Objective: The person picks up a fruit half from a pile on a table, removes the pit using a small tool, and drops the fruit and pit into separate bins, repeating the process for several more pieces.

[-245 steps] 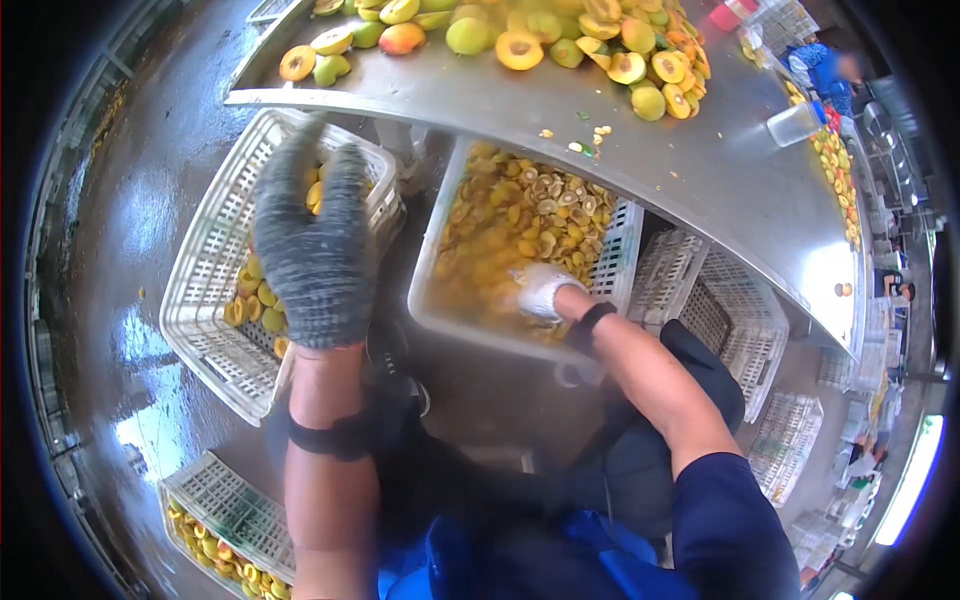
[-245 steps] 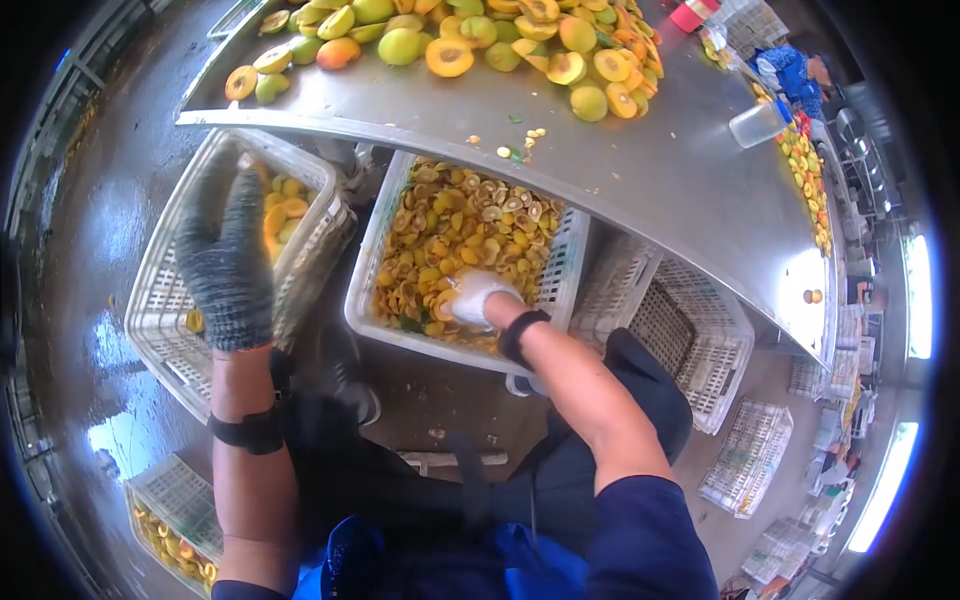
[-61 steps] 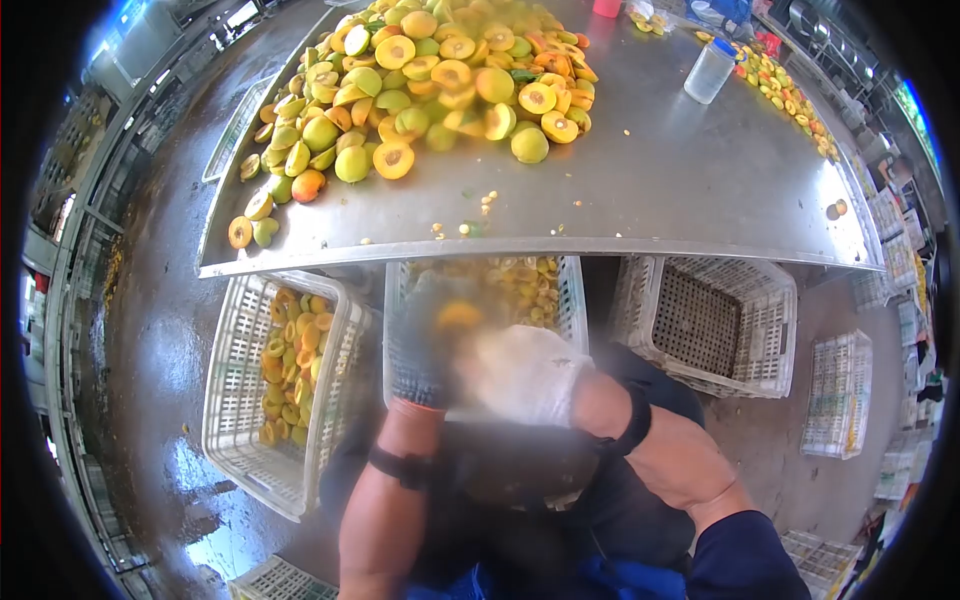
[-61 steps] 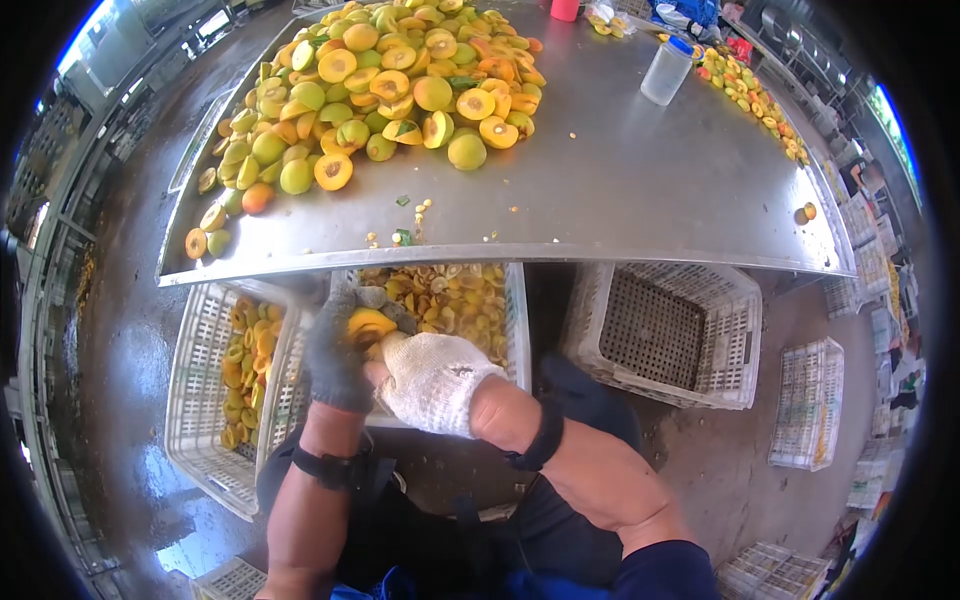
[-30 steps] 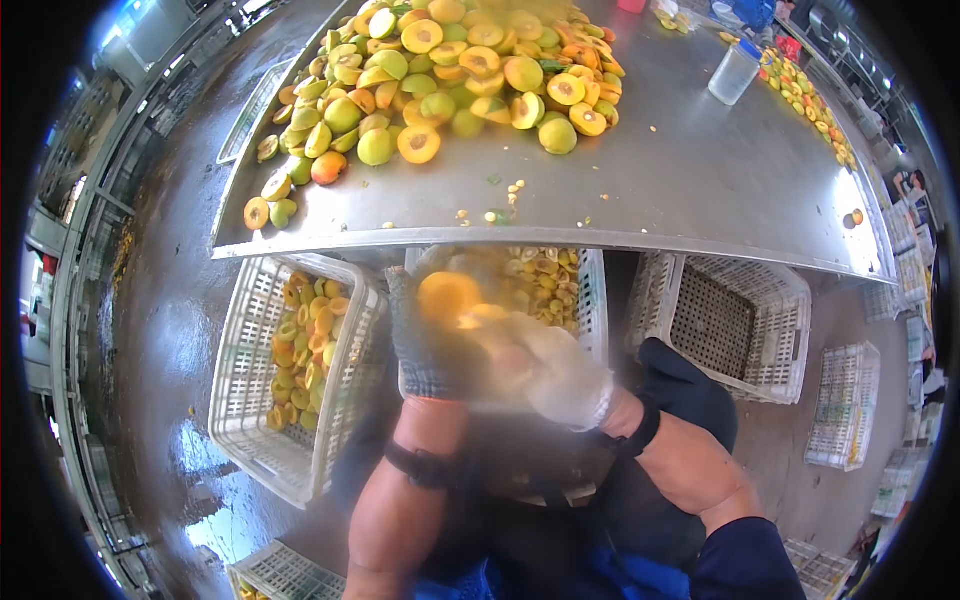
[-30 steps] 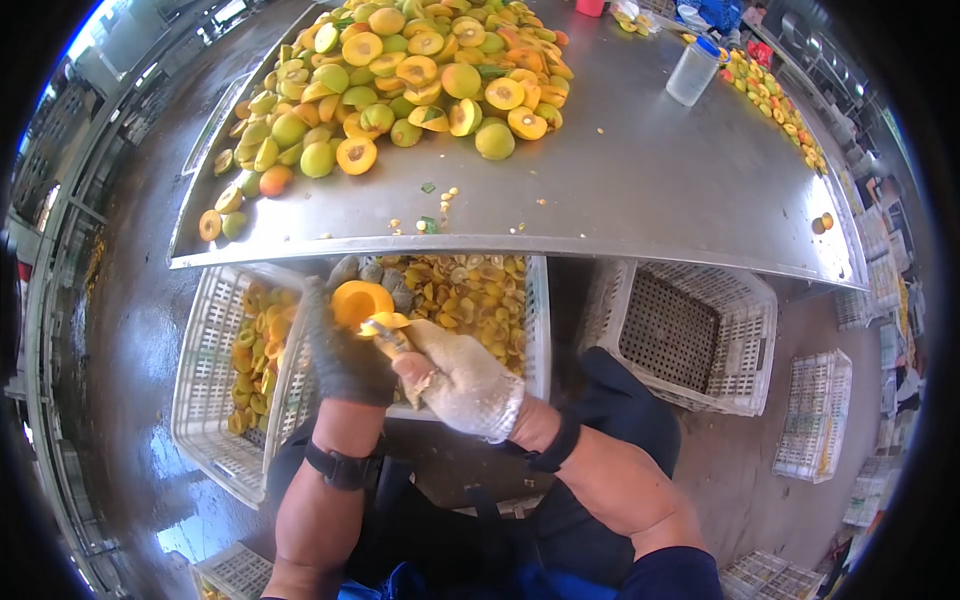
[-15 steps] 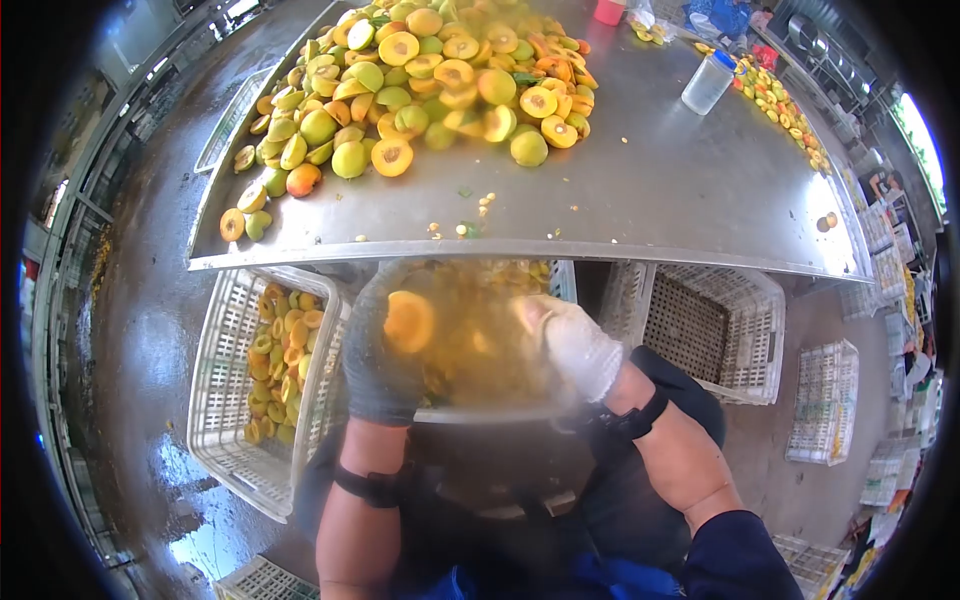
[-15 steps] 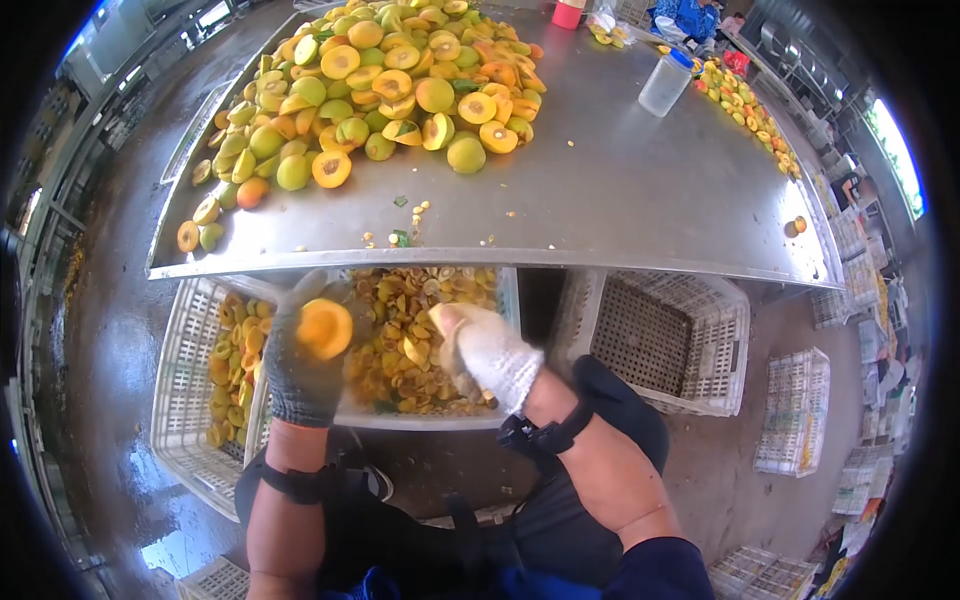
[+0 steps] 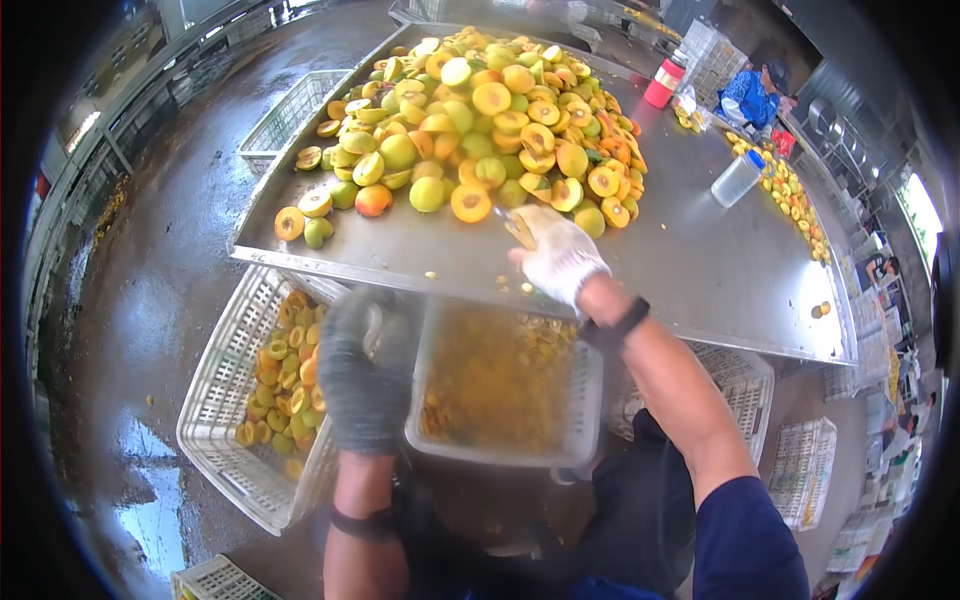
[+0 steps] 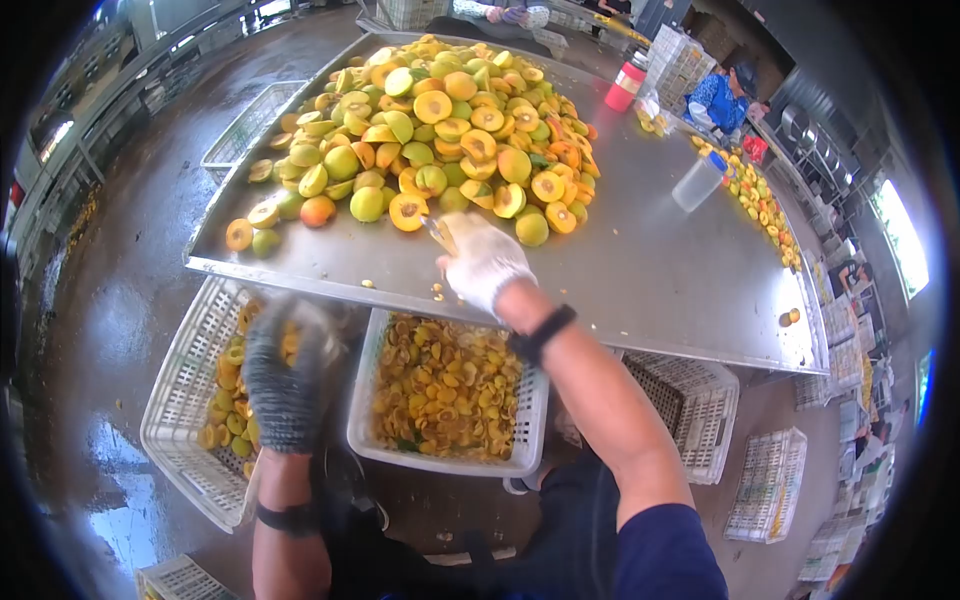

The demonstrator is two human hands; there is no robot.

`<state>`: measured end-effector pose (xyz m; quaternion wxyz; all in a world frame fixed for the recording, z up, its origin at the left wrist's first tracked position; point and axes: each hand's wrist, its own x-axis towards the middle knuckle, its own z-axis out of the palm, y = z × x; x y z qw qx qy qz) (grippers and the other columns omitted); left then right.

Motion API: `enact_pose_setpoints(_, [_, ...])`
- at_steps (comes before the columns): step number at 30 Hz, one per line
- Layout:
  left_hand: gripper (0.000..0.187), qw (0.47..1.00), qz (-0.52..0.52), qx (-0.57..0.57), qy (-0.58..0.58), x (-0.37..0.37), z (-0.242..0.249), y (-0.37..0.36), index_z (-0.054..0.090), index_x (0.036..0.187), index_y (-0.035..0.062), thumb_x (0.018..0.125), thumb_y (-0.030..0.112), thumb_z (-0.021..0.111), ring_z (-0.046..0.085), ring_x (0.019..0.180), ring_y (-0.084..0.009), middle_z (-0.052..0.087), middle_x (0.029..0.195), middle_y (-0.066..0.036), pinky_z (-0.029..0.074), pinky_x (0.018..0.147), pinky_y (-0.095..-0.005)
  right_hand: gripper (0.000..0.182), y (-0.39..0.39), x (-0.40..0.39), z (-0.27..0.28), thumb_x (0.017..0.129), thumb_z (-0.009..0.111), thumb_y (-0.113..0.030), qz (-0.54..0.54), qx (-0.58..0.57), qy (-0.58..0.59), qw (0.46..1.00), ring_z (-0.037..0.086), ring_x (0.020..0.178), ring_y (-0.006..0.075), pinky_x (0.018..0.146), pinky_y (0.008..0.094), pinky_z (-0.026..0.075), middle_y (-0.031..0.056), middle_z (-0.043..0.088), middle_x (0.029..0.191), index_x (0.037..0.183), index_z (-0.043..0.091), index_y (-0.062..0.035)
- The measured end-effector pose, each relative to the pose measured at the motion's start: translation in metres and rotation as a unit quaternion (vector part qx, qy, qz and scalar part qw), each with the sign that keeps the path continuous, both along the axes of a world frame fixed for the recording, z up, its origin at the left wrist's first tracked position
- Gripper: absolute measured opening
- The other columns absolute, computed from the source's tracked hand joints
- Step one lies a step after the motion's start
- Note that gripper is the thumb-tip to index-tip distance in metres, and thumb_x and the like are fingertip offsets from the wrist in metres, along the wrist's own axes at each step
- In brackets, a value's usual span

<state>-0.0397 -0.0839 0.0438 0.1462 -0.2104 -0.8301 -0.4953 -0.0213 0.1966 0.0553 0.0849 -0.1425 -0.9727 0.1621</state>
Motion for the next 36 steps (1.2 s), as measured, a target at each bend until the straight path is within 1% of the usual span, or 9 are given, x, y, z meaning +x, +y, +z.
enact_pose_setpoints(8, [0.027,0.998,-0.062,-0.005,-0.031,-0.013,-0.001,0.007,0.072,0.110,-0.0007,0.085,0.011,0.072,0.068,0.103,-0.0363,0.073,0.106,-0.020,0.053,0.095,-0.0433,0.057,0.017,-0.134,-0.045,0.084,0.077,-0.020,0.127,0.178,-0.051,0.975,0.064,0.118,0.0359,0.096,0.0452,0.053,0.0170,0.061,0.137,0.136,0.056,-0.0128])
enact_pose_setpoints(12, [0.027,0.994,-0.086,0.023,-0.065,-0.011,-0.001,0.007,0.072,0.112,-0.0007,0.088,0.011,0.070,0.069,0.103,-0.0349,0.073,0.108,-0.020,0.053,0.094,-0.0420,0.047,0.012,-0.111,-0.033,0.085,0.078,-0.020,0.100,-0.008,-0.055,0.993,0.071,0.095,0.0332,0.083,0.0410,0.056,0.0132,0.073,0.103,0.128,0.063,-0.0095])
enact_pose_setpoints(17, [0.040,0.876,-0.168,0.300,-0.338,0.003,-0.019,0.019,0.060,0.137,0.0018,0.100,0.018,0.062,0.068,0.111,-0.0280,0.067,0.125,-0.018,0.053,0.097,-0.0377,0.064,-0.027,-0.020,0.014,0.082,0.089,-0.024,0.068,-0.491,-0.035,0.868,0.060,0.085,0.0117,0.071,0.0254,0.052,0.0039,0.066,0.103,0.134,0.058,-0.0053])
enact_pose_setpoints(20, [0.049,0.809,-0.200,0.423,-0.355,0.016,-0.020,0.047,0.044,0.151,0.0035,0.106,0.019,0.056,0.063,0.119,-0.0255,0.060,0.135,-0.017,0.052,0.100,-0.0368,0.085,-0.065,0.033,0.020,0.076,0.093,-0.036,0.080,-0.557,0.064,0.824,0.058,0.104,0.0119,0.093,0.0280,0.050,0.0059,0.063,0.119,0.141,0.052,0.0010])
enact_pose_setpoints(22, [0.052,0.960,-0.193,0.173,-0.105,0.022,-0.030,0.052,0.040,0.153,0.0041,0.107,0.021,0.055,0.061,0.123,-0.0256,0.059,0.135,-0.016,0.051,0.103,-0.0389,0.091,-0.083,0.060,0.016,0.074,0.094,-0.037,0.065,-0.495,0.110,0.859,0.057,0.107,0.0119,0.094,0.0282,0.050,0.0064,0.062,0.123,0.143,0.049,0.0012])
enact_pose_setpoints(26, [0.063,0.861,-0.240,0.367,-0.257,0.036,-0.044,0.078,0.045,0.148,0.0061,0.106,0.054,0.044,0.064,0.108,-0.0258,0.061,0.129,-0.015,0.053,0.084,-0.0355,0.063,-0.078,0.104,0.010,0.095,0.076,-0.034,0.039,-0.614,0.181,0.767,0.060,0.088,0.0088,0.069,0.0249,0.054,0.0093,0.063,0.124,0.143,0.050,-0.0037])
enact_pose_setpoints(29, [0.073,0.598,-0.246,0.570,-0.507,0.044,-0.013,0.078,0.053,0.140,0.0080,0.103,0.068,0.035,0.063,0.094,-0.0241,0.065,0.119,-0.014,0.047,0.066,-0.0300,0.039,-0.068,0.134,0.015,0.109,0.051,-0.024,0.017,-0.599,0.191,0.778,0.056,0.061,0.0089,0.056,0.0234,0.049,0.0088,0.066,0.101,0.143,0.050,-0.0035])
enact_pose_setpoints(34, [0.061,0.564,-0.322,0.559,-0.515,0.037,-0.021,0.074,0.055,0.138,0.0058,0.105,0.055,0.042,0.064,0.096,-0.0243,0.066,0.115,-0.014,0.051,0.067,-0.0331,0.036,-0.059,0.153,0.006,0.109,0.053,-0.023,0.015,-0.563,0.126,0.816,0.056,0.062,0.0086,0.056,0.0232,0.048,0.0048,0.065,0.088,0.141,0.051,-0.0062])
enact_pose_setpoints(36, [0.059,0.736,-0.302,0.462,-0.391,0.039,-0.026,0.081,0.054,0.140,0.0043,0.104,0.050,0.044,0.064,0.098,-0.0246,0.066,0.116,-0.014,0.054,0.072,-0.0336,0.036,-0.063,0.152,0.006,0.106,0.058,-0.024,0.046,-0.472,0.147,0.868,0.061,0.067,0.0144,0.059,0.0274,0.049,0.0083,0.066,0.090,0.138,0.052,-0.0078])
